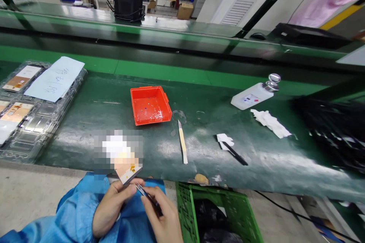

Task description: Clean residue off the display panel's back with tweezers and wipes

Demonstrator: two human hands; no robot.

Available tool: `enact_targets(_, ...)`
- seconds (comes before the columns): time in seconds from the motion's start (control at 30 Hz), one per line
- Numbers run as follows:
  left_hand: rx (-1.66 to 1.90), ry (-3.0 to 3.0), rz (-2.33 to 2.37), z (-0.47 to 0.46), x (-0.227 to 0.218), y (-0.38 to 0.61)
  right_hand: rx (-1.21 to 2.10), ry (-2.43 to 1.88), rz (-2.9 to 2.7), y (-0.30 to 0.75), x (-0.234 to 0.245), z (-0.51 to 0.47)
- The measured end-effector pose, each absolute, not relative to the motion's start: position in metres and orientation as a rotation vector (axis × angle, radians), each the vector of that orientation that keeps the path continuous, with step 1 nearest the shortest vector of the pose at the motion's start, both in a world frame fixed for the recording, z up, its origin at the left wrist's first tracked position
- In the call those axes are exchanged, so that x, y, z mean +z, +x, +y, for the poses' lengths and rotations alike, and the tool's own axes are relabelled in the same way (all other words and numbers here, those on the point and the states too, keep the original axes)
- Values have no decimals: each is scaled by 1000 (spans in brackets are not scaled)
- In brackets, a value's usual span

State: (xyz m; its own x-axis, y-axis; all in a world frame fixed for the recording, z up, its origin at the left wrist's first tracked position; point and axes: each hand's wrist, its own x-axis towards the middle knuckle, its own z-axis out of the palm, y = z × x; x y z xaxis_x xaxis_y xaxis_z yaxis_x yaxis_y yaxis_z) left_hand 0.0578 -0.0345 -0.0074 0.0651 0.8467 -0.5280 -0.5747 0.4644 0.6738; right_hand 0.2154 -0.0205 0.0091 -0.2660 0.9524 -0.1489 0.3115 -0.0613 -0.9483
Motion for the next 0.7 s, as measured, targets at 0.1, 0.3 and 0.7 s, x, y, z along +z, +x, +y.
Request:
enact_targets(0.1,1109,353,1096,-34,-7,57,1155,-1293,-1822,224,10,-23)
enact_targets(0.3,1065,579,1169,-36,-10,53,833,-1187,-2046,235,12,-18)
enact_targets(0.7,1013,845,1300,-46,3,35,715,-1204,-2005,211,5,-17)
